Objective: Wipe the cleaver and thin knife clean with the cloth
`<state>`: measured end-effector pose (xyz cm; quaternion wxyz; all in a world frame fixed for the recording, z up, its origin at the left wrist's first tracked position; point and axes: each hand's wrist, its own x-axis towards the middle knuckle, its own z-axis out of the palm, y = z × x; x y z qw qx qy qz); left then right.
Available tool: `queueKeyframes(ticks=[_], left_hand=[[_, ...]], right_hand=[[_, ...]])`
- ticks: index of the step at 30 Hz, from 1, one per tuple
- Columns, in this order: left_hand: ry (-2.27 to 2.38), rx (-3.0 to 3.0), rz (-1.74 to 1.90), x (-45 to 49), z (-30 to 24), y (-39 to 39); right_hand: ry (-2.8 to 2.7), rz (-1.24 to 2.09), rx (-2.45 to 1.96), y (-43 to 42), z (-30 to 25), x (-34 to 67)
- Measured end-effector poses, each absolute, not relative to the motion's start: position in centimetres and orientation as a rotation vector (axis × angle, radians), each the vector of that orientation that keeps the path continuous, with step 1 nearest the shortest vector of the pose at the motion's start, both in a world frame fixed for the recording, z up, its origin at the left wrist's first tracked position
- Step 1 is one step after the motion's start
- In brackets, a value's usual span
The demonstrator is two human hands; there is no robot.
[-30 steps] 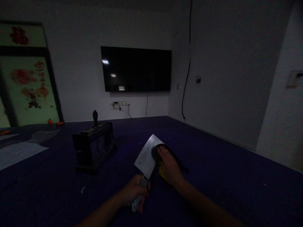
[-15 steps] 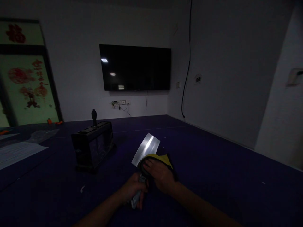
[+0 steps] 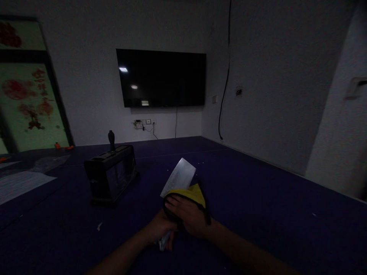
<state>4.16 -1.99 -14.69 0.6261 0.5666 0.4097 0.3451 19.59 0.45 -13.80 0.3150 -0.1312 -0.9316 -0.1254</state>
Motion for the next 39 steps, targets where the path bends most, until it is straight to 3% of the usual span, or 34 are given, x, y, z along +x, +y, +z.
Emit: queueKeyframes(ticks=[23, 39], left_hand=[[1.0, 1.332, 0.726, 4.0, -13.9, -2.8], [0.945, 1.338, 0.615, 3.9, -14.9, -2.0]], right_hand=[[-2.483, -0.212, -0.252, 2.2, -15.2, 19.7], [-2.404, -0.342, -0.507, 2.2, -14.4, 20.0]])
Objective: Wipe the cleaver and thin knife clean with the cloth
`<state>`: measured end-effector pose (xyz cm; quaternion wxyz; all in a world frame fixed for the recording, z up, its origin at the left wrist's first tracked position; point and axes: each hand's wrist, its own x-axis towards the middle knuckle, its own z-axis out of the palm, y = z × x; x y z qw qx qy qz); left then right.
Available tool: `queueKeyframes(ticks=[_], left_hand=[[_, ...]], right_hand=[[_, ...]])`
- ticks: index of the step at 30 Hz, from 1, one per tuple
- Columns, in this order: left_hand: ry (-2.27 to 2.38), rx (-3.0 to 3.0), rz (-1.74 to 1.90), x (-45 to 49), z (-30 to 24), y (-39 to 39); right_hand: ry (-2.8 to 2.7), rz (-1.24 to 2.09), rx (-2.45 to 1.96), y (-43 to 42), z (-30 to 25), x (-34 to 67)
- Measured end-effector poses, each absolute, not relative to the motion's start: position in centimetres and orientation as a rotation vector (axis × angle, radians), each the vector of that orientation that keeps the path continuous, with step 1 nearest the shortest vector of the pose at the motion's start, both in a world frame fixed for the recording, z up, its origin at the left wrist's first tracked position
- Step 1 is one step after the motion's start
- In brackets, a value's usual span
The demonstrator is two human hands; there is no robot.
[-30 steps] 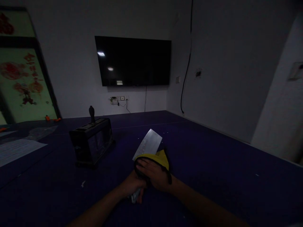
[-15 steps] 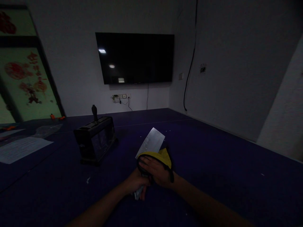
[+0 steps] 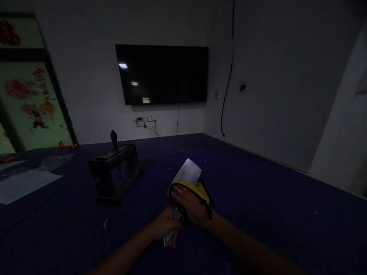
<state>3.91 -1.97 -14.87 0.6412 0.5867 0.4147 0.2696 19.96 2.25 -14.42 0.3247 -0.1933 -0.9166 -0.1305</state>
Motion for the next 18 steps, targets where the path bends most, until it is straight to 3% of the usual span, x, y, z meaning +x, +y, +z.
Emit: queueKeyframes(ticks=[10, 18], left_hand=[[0.945, 1.266, 0.689, 4.0, -15.3, -1.6], [0.995, 1.264, 0.761, 4.5, -16.0, -1.5]], right_hand=[[-2.332, -0.5, -0.582, 2.9, -14.3, 20.0], [-2.286, -0.657, -0.362, 1.9, -14.1, 20.2]])
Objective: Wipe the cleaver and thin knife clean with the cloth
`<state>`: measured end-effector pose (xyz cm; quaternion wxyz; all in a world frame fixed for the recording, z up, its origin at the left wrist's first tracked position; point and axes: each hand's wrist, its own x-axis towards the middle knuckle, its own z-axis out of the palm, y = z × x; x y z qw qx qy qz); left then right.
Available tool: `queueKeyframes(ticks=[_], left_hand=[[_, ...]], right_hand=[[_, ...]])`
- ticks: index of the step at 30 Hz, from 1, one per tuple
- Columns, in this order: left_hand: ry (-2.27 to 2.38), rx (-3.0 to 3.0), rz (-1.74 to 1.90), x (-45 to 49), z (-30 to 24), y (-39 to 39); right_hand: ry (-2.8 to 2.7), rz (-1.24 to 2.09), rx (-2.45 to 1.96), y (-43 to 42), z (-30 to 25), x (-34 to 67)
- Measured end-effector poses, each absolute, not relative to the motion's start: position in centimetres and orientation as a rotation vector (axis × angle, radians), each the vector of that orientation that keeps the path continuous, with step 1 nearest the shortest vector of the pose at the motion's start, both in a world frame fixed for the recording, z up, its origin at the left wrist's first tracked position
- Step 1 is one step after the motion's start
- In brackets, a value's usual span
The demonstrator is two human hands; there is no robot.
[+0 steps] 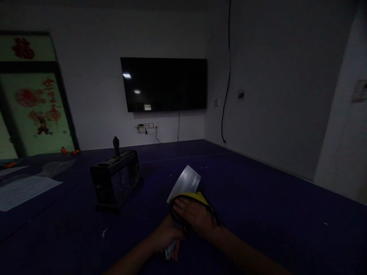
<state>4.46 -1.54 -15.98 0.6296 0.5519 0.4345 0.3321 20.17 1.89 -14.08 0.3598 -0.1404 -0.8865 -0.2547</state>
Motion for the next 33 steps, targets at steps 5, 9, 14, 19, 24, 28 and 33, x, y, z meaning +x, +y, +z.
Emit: queueKeyframes(ticks=[5, 9, 14, 19, 24, 28, 33], left_hand=[[1.111, 1.359, 0.643, 4.4, -16.4, -1.4], [1.048, 1.354, 0.691, 4.5, -15.9, -1.7], [0.951, 1.339, 0.711, 4.5, -15.1, -1.9], [0.977, 1.31, 0.727, 4.4, -15.4, -1.6], [0.96, 1.293, 0.756, 4.5, -16.0, -1.5], [0.955, 1.3, 0.765, 4.5, -16.4, -1.3], [0.954, 1.334, 0.689, 4.3, -16.0, -1.3]], right_hand=[[-2.408, -0.574, -0.287, 1.1, -14.1, 19.5], [-2.442, -0.497, -0.399, 1.3, -14.1, 19.3], [-2.356, -0.488, -0.559, 2.4, -14.4, 19.6], [-2.305, -0.5, -0.571, 3.0, -14.6, 19.8], [-2.309, -0.511, -0.494, 2.5, -14.4, 19.9], [-2.333, -0.517, -0.444, 2.3, -14.6, 20.0], [-2.307, -0.542, -0.497, 2.4, -14.8, 19.9]])
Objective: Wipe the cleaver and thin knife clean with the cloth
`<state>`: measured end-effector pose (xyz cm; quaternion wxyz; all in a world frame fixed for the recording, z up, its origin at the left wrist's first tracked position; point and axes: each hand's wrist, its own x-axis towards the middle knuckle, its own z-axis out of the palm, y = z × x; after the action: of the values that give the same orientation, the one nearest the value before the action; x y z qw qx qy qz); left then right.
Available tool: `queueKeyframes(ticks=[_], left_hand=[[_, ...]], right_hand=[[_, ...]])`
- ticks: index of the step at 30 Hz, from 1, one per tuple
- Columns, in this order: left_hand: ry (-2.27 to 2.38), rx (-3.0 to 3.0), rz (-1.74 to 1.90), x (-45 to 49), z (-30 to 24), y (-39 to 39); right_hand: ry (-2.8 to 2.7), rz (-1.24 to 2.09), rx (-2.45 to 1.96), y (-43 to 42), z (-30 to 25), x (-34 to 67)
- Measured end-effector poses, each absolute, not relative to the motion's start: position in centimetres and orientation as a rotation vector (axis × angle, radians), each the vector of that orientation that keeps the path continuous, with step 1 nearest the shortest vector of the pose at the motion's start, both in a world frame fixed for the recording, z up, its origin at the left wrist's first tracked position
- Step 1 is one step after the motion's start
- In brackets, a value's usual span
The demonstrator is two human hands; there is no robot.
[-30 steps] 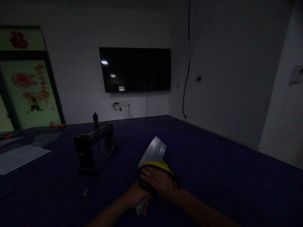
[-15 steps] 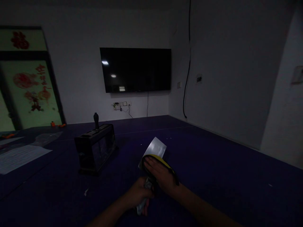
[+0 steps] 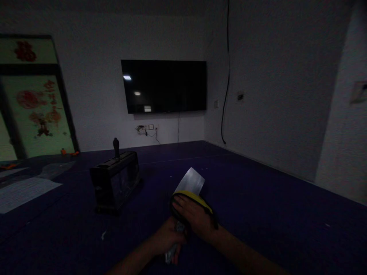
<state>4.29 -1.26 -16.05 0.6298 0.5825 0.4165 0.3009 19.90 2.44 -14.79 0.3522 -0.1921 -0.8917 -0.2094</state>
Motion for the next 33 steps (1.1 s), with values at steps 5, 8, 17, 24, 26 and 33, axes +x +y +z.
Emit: queueKeyframes(ticks=[5, 8, 17, 24, 26, 33], left_hand=[[0.952, 1.365, 0.62, 4.2, -15.1, -1.6], [0.969, 1.387, 0.583, 4.2, -14.7, -1.8], [0.931, 1.462, 0.524, 4.3, -14.2, -1.9], [0.942, 1.426, 0.531, 4.2, -14.6, -1.8], [0.929, 1.418, 0.547, 4.2, -14.8, -1.6], [0.999, 1.441, 0.588, 4.1, -14.7, -1.5]], right_hand=[[-2.269, -0.57, -0.544, 2.9, -14.2, 20.3], [-2.211, -0.576, -0.613, 3.6, -14.1, 21.0], [-1.992, -0.552, -0.7, 5.7, -13.7, 23.0], [-2.012, -0.511, -0.743, 5.7, -14.4, 22.7], [-2.052, -0.508, -0.719, 5.4, -14.5, 22.4], [-2.168, -0.521, -0.574, 3.8, -14.1, 21.4]])
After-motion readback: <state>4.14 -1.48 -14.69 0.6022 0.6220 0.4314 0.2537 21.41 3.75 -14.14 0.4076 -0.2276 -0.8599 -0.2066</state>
